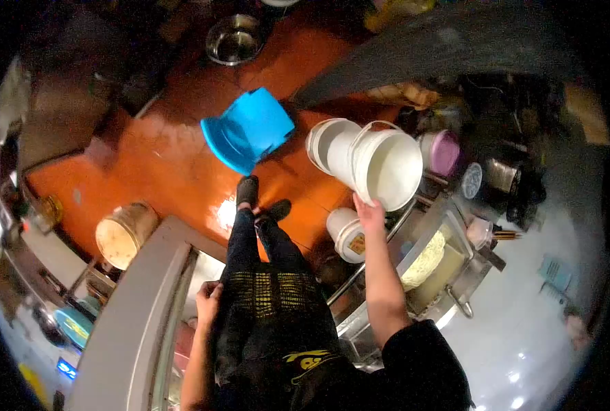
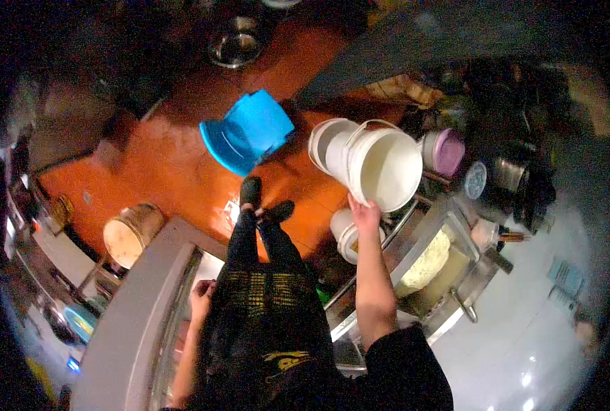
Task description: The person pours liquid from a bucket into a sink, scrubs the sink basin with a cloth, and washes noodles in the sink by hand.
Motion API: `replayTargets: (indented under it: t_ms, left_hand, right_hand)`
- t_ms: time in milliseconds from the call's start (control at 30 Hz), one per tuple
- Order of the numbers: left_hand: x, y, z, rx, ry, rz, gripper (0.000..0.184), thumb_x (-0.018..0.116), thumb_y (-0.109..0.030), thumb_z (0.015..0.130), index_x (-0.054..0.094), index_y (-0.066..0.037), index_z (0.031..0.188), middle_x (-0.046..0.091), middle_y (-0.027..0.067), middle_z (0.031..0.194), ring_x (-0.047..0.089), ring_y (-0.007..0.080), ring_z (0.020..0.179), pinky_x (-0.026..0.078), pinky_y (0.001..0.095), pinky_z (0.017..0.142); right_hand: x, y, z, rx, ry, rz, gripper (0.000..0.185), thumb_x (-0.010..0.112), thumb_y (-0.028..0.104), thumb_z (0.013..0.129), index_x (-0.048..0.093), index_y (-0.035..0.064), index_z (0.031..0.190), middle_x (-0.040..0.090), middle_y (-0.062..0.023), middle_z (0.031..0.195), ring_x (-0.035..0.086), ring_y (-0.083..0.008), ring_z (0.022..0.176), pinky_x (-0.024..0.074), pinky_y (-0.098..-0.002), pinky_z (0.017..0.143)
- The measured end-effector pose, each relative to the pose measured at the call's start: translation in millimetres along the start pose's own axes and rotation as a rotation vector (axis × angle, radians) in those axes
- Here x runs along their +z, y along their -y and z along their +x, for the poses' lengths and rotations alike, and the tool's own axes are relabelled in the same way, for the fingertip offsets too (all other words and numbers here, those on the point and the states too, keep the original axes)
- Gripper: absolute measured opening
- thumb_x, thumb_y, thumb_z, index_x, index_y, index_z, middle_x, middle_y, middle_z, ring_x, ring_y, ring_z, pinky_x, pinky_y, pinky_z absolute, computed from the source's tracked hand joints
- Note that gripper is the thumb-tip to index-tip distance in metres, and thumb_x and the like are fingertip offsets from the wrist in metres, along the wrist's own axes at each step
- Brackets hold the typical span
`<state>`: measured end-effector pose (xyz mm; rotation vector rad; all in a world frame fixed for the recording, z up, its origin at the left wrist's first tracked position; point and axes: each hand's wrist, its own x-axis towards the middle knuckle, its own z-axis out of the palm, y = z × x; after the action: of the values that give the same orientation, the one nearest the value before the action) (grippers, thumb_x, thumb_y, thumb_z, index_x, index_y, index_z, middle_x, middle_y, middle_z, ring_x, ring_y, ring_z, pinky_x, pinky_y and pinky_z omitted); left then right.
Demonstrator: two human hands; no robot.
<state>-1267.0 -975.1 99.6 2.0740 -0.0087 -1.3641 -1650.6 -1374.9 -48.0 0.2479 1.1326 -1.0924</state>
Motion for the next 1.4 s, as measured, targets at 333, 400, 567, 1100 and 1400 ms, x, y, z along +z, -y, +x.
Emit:
replayTargets:
  t_ms: [333,400,567,1100,1400]
  left_hand:
    - [3.8,16.8,14.0,-0.137,-0.038,0.045,0.021,0.066,-0.015,0.088,0.063,0.004,0.097,0.066,0.0102,0.088,0.059,0.0166,0.084,0.047,0.0304,0.08]
    - [11.8,16.4,23.3,-0.171,-0.033,0.056,0.022,0.066,-0.015,0.088,0.063,0.004,0.098,0.067,0.0109,0.089,0.06,0.0171,0.084,0.047,0.0312,0.08]
    - [24.3,1.9,53.1,-0.074,0.011,-0.006,0.021,0.065,-0.014,0.088,0.063,0.005,0.097,0.068,0.0119,0.09,0.062,0.0181,0.086,0.048,0.0315,0.081]
    - [124.1,-34.0,69.7,-0.185,-0.144,0.074,0.019,0.066,-0.009,0.086,0.06,0.004,0.098,0.067,0.0134,0.089,0.062,0.0207,0.079,0.049,0.0318,0.073]
    - [136.3,-24.9,63.4,-0.267,-0.167,-0.019,0.017,0.064,-0.006,0.087,0.059,0.003,0.1,0.064,0.0098,0.092,0.058,0.0168,0.086,0.046,0.0292,0.079]
  right_hand:
    - [91.7,17.5,94.1,-0.188,-0.019,-0.042,0.041,0.041,0.007,0.093,0.042,-0.0082,0.131,0.051,-0.0235,0.132,0.049,-0.0407,0.123,0.0424,-0.0571,0.106]
    - [110.2,31.0,129.5,-0.168,0.008,-0.022,0.042,0.044,0.006,0.092,0.041,-0.0105,0.131,0.051,-0.0238,0.132,0.049,-0.0396,0.123,0.0437,-0.0546,0.106]
    - [132.4,77.3,202.5,-0.083,0.274,-0.151,0.05,0.051,0.012,0.09,0.039,-0.0102,0.133,0.047,-0.0252,0.135,0.045,-0.0411,0.127,0.0448,-0.0515,0.105]
    - [211.9,55.2,376.9,-0.13,0.23,-0.325,0.045,0.05,0.014,0.092,0.045,-0.0071,0.131,0.048,-0.0205,0.137,0.048,-0.0392,0.123,0.0442,-0.0517,0.104]
    - [193.4,13.5,426.6,-0.129,0.255,-0.28,0.041,0.047,0.018,0.096,0.048,-0.0038,0.13,0.051,-0.018,0.135,0.051,-0.0368,0.121,0.0462,-0.0503,0.102]
